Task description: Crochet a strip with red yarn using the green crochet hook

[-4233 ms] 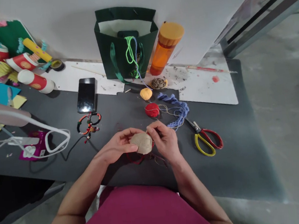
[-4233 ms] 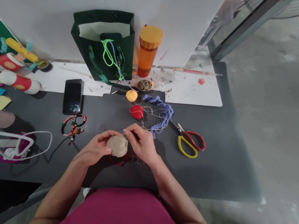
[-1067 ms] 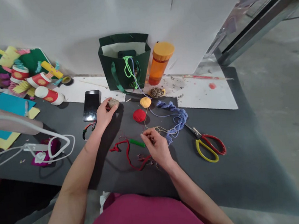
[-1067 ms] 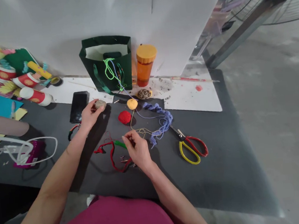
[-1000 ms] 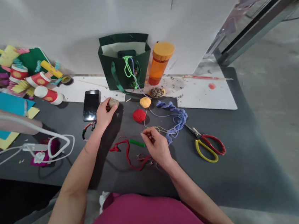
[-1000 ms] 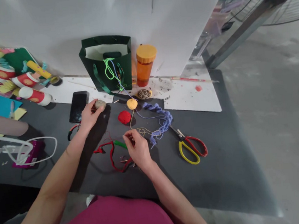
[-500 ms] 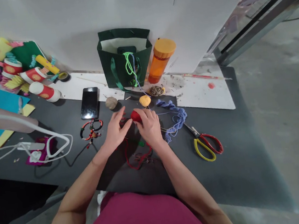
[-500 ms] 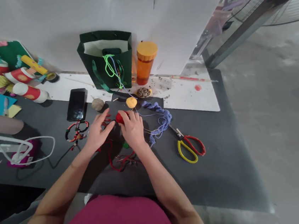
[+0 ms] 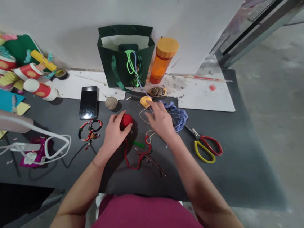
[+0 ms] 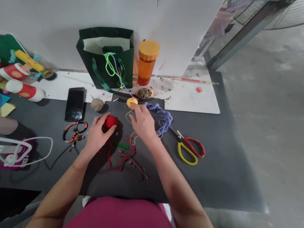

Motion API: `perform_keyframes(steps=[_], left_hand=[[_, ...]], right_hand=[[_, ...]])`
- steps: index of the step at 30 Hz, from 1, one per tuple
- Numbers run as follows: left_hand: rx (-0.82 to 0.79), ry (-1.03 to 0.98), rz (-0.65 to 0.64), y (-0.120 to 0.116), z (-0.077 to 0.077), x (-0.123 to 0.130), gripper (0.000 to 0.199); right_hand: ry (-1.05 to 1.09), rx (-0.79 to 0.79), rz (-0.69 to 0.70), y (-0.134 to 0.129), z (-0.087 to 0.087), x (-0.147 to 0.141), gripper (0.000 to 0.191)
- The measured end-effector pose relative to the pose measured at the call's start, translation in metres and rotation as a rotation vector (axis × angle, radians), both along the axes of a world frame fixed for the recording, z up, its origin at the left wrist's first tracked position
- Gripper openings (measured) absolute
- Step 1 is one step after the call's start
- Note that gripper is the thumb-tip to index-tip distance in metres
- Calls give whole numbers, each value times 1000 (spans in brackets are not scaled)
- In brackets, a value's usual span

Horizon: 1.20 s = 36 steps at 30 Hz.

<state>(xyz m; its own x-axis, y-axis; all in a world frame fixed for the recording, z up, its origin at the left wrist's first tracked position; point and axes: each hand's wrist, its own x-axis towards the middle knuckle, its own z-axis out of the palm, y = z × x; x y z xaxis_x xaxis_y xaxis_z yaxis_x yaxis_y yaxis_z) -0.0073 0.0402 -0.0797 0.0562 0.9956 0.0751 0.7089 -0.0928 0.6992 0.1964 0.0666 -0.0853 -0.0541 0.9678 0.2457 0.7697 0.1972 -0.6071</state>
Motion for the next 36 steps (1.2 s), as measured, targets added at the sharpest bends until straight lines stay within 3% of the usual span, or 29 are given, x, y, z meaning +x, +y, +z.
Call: perform_keyframes(steps=[3,6,10,13,15,17,20,23,25,27,29,30,32,36], left_hand=[[15,78,-50,-1,-4,0,57],[65,107,-92,-2,-8,-2,62],[188,100,-60,-4,-9,-5,62],[266,-56,-30,-9,3,-1,56],[157,-308,-81,-14,14,5,54],[-91,-638,-149,-17,23,10,51],[-388,-1078,-130,-18,30,14,51],[-582,-1346,-110,-18,32,14,43],[-686,-1427,-81,-19,35,12,35],[-754,-1472,21,-19,39,11,28],[-779,-1497,158,-18,42,9,21],[-776,-1497,219,-17,43,9,18],[-742,-1475,296,-14,43,8,16],[-638,-1426,320,-11,37,9,23]], right_hand=[[-244,-83,-37,21,-1,-14,51],[-295,-82,-40,28,-2,-21,42],[-38,21,44,12,-1,-10,33],[268,89,180,-15,9,-3,28],[368,125,275,-34,20,-1,23],[412,109,385,-49,29,-1,24],[501,93,391,-60,34,-3,33],[675,48,327,-61,29,-7,53],[732,-55,387,-61,24,-10,65],[680,-193,423,-62,19,-14,62],[534,-248,363,-64,15,-17,37],[443,-229,321,-65,13,-18,26],[261,-126,290,-68,11,-19,31],[78,109,415,-74,15,-20,39]])
